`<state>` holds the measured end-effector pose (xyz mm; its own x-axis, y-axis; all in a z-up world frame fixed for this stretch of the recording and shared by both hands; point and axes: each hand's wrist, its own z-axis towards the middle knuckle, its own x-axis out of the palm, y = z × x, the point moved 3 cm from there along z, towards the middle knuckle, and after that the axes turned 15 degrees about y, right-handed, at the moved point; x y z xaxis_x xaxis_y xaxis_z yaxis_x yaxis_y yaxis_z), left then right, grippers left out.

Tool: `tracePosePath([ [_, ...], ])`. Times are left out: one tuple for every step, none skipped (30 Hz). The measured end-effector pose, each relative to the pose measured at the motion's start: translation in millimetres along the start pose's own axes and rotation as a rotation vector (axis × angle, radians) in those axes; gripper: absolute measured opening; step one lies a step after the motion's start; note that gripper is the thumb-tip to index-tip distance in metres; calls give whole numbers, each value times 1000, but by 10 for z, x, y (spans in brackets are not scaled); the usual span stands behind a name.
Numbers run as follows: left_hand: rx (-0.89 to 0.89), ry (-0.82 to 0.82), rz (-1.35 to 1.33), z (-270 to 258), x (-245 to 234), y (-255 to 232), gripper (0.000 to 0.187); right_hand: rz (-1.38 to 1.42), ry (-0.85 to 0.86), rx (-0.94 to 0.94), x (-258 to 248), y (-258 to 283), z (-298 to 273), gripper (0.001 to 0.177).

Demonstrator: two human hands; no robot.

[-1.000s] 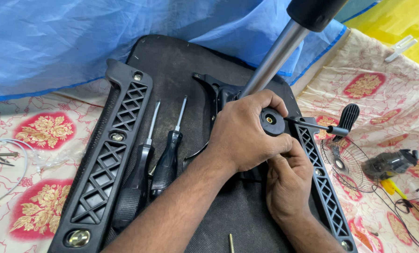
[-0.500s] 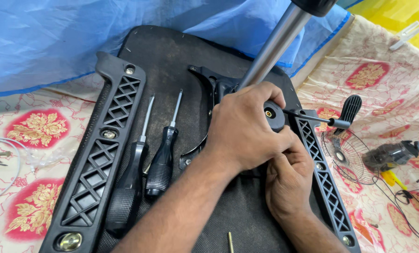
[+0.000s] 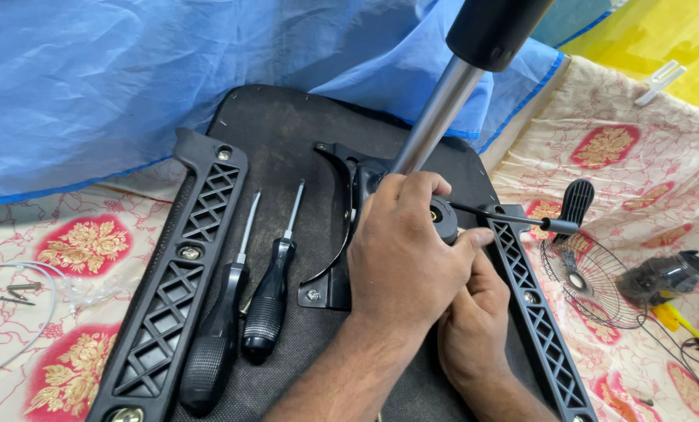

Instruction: The person assembles a chair base by inserting a pin into the central column, attaching a spring-loaded mechanism, and then screwing a black plastic cap onto the column. The person uses a screwdriver to tighten the cap and secures the assembly.

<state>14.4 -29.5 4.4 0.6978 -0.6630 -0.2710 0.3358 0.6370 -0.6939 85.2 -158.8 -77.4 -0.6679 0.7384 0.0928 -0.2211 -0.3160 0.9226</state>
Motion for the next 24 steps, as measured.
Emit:
tracePosePath([
  [-34,38,5,18,45,26,42,-35,-8,14,-33,18,-16,23],
  [-20,94,-22,42,78,49,39,-83,-16,14,-38,29,-27,27],
  [-5,145,-32,81,50,97,36,-118,-14,9,3,30,-15,33],
  [9,196,-42,129,4,143,34,-157,1,6,40,62,-12,36],
  [41,301,-105,200,-26,192,33,-202,16,4,71,105,-4,39],
  [74,407,-168,286,-67,239,32,-247,31,1,109,141,5,43],
  [109,507,-226,359,-107,261,31,-207,27,-13,143,169,20,46],
  [86,602,-252,418,-131,282,31,-167,23,-26,178,187,32,50],
  [65,701,-284,471,-143,302,30,-131,13,-38,203,199,40,55],
  [44,800,-316,491,-148,315,30,-148,28,-42,225,199,59,56],
  [26,793,-325,490,-152,313,31,-168,31,-50,222,195,55,57],
  [7,787,-335,468,-149,300,31,-187,33,-58,206,189,45,59],
  [-12,779,-339,436,-156,280,32,-206,32,-46,198,169,41,59],
  [23,657,-285,403,-177,238,32,-224,30,-34,185,148,32,60],
  [50,533,-237,333,-172,189,33,-246,32,-12,154,129,13,61],
  [78,408,-190,259,-162,137,33,-256,19,47,119,98,4,62],
  [78,294,-117,165,-127,72,39,-262,2,105,100,62,-8,64],
  [78,180,-44,62,-73,-18,46,-266,-14,164,86,35,-20,65],
  [80,66,32,6,-51,-71,53,-336,36,119,116,35,-15,61],
  [29,91,34,14,-16,-54,51,-405,85,74,155,37,-3,58],
  [-23,117,31,32,26,-33,49,-479,131,32,183,51,6,54],
  [-76,144,28,48,55,-9,47,-444,124,25,191,57,15,57],
  [-69,177,11,71,59,12,42,-406,119,18,207,66,27,60],
  [-63,210,-6,114,37,48,37,-369,114,11,222,81,37,62],
])
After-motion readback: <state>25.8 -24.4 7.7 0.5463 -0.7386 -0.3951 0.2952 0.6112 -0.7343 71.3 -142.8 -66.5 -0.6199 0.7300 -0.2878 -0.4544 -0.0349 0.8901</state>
